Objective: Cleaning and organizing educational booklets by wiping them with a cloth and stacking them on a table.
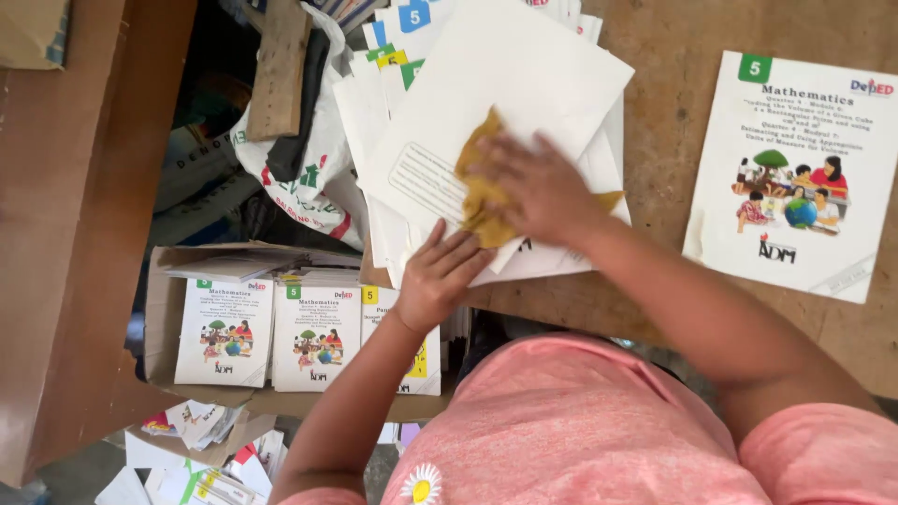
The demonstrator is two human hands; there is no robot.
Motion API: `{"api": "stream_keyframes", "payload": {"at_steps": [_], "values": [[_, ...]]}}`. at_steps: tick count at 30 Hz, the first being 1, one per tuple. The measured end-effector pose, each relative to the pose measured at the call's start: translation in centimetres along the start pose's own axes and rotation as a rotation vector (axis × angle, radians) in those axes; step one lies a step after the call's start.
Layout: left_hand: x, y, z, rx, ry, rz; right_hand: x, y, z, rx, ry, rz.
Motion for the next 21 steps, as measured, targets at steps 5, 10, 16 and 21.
{"api": "stream_keyframes", "payload": {"at_steps": [5, 10, 16, 21], "values": [[0.7, 0.7, 0.0, -0.081, 0.014, -0.063, -6.2, -10.2, 2.5, 0.740, -0.096, 0.196], [0.8, 0.3, 0.7, -0.154, -0.066, -0.075, -3.1, 0.5, 9.5, 0.281, -0.104, 0.119], [0.7, 0.2, 0.8, -0.213, -0.127, -0.093, 5.9, -9.2, 10.8, -0.050, -0.028, 0.017], [0.9, 1.1, 0.3, -0.307, -0.152, -0.223, -1.8, -13.2, 10.8, 0.535, 0.021, -0.018]]}}
Point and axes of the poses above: each hand's wrist, its own z-axis towards the middle knuckle, its own x-axis out of the palm, y = z × x, the point moved 2 cm from there along z, towards the middle knuckle, and after that the axes turned 15 degrees about -x, right-handed, at the moved point
